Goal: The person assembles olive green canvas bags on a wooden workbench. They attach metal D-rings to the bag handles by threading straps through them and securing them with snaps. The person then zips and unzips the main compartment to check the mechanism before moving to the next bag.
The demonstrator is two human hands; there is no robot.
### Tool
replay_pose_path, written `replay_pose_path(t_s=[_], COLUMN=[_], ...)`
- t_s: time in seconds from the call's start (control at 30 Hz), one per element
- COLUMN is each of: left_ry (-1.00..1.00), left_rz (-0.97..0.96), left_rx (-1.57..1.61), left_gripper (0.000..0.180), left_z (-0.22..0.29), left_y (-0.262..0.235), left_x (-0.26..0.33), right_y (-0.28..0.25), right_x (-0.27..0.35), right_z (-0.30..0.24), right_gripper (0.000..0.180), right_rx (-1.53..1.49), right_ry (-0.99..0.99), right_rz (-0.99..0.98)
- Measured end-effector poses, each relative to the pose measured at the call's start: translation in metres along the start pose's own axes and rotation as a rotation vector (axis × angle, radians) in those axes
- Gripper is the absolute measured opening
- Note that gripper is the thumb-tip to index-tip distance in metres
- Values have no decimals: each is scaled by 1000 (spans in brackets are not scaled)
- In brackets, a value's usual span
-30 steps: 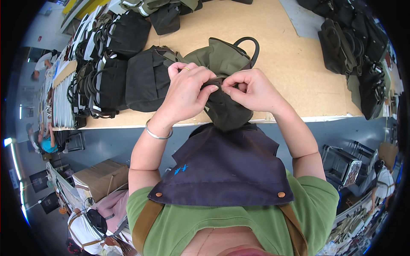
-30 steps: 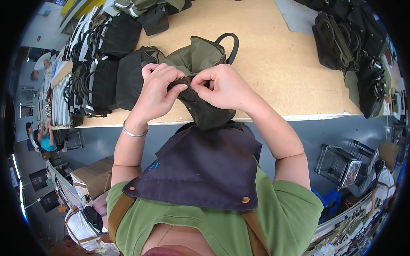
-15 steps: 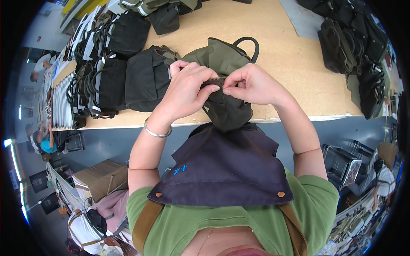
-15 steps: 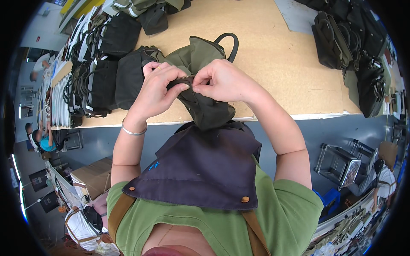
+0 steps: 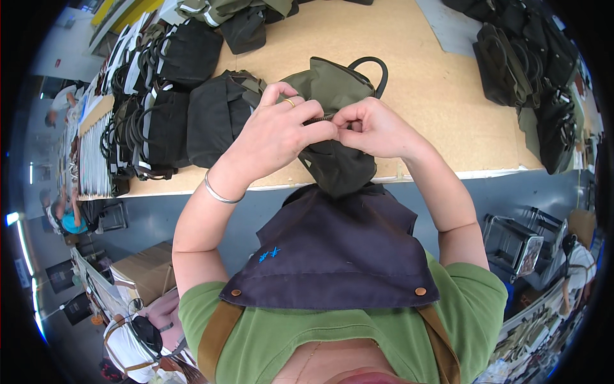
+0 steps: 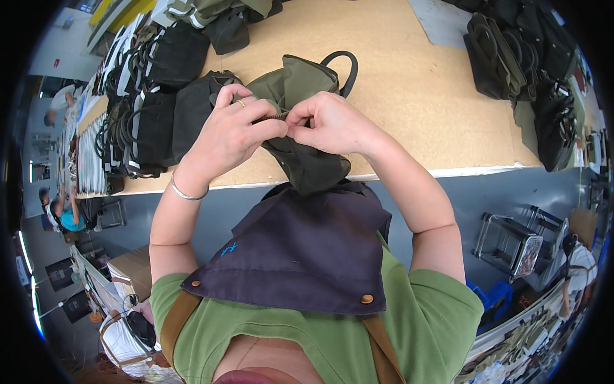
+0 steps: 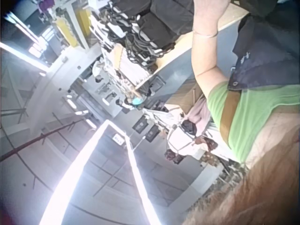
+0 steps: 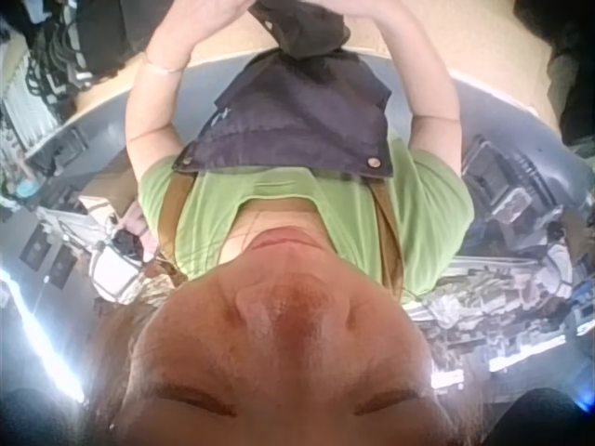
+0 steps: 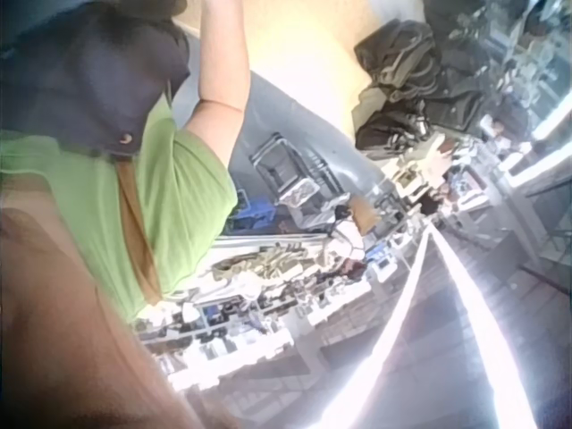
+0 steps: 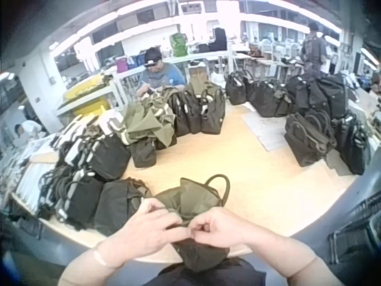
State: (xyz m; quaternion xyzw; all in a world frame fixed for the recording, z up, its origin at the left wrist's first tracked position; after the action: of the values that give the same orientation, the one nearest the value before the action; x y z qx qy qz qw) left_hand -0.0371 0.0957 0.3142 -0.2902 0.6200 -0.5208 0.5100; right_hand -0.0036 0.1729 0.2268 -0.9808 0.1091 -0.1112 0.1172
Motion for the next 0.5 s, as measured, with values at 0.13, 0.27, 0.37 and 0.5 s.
replay_pose_path(t_s=[0.13, 0.27, 0.37, 0.5], left_ry=[-43, -41, -67, -102], left_rz=[-89, -95, -146, -224], left_rx=[9, 95, 157, 212], left_gripper=[9, 8, 9, 10], left_z=[-3, 0, -1, -5], left_y=[9, 8, 10, 18], left_x=[0, -1, 1, 3], right_y=[1, 3, 2, 3], right_x=[-1, 11, 13, 14], right_z=[7, -7, -16, -20], right_gripper=[11, 10, 11, 10], right_rx=[-49, 47, 126, 225], right_ry=[-69, -93, -134, -179], right_rz=[94, 223, 287, 351])
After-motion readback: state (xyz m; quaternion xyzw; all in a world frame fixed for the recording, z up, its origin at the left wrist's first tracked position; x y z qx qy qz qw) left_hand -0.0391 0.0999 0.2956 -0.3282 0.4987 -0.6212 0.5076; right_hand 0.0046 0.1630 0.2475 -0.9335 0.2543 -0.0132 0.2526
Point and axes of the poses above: each hand's wrist, its own x-axis away from the middle knuckle, its own y-axis out of the palm, z = x × y, the point moved 10 cm from there along -x, towards the middle knuckle, and after that the axes turned 3 degrees about y, right-handed, at the moved point
